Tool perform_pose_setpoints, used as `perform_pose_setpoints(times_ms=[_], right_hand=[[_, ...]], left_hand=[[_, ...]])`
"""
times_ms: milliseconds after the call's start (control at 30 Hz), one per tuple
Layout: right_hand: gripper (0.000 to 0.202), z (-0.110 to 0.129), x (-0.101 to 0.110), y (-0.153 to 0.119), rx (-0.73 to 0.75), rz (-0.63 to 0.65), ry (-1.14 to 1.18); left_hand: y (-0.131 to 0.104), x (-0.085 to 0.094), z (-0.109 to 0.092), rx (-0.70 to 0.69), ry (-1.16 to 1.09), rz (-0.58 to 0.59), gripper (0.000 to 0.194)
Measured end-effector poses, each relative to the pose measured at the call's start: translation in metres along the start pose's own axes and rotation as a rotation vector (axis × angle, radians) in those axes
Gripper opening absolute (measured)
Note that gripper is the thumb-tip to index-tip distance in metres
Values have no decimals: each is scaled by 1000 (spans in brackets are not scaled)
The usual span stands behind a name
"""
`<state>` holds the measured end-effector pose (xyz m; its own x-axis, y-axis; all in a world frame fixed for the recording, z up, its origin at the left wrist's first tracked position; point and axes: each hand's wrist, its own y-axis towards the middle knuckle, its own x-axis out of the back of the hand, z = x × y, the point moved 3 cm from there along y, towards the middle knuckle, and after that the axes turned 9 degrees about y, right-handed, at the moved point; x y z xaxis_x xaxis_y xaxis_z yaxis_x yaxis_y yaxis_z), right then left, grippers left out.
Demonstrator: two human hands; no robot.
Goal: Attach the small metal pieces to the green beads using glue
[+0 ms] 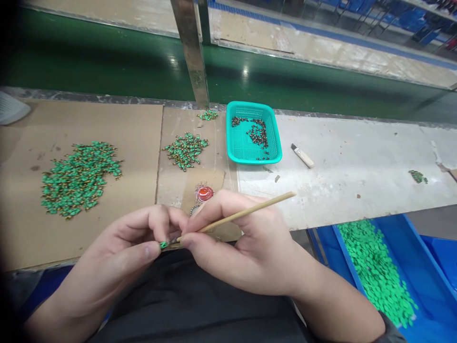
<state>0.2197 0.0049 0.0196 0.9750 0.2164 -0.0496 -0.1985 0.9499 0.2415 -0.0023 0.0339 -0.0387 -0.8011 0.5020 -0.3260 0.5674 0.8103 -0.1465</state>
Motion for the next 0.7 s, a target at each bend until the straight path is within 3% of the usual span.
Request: perform_pose_setpoints(times_ms=[300,400,500,567,633,700], right_hand=[[15,-8,1,1,-3,-46,81],[17,-11,11,4,34,-116,156],[12,-13,38,15,140,-211,180],[20,-16,64,28,203,-254,112],[23,-19,91,47,220,-311,-102],[33,-26,114,72,120,-312,-500]], left_hand=[[0,4,1,18,27,-32,28],[-3,11,7,38,38,-51,27],[-7,25,17,53,58,-99,26],[-8,37,23,62,74,-155,27],[-8,48,27,73,84,-206,30],[-7,55,29,77,88,-236,34]])
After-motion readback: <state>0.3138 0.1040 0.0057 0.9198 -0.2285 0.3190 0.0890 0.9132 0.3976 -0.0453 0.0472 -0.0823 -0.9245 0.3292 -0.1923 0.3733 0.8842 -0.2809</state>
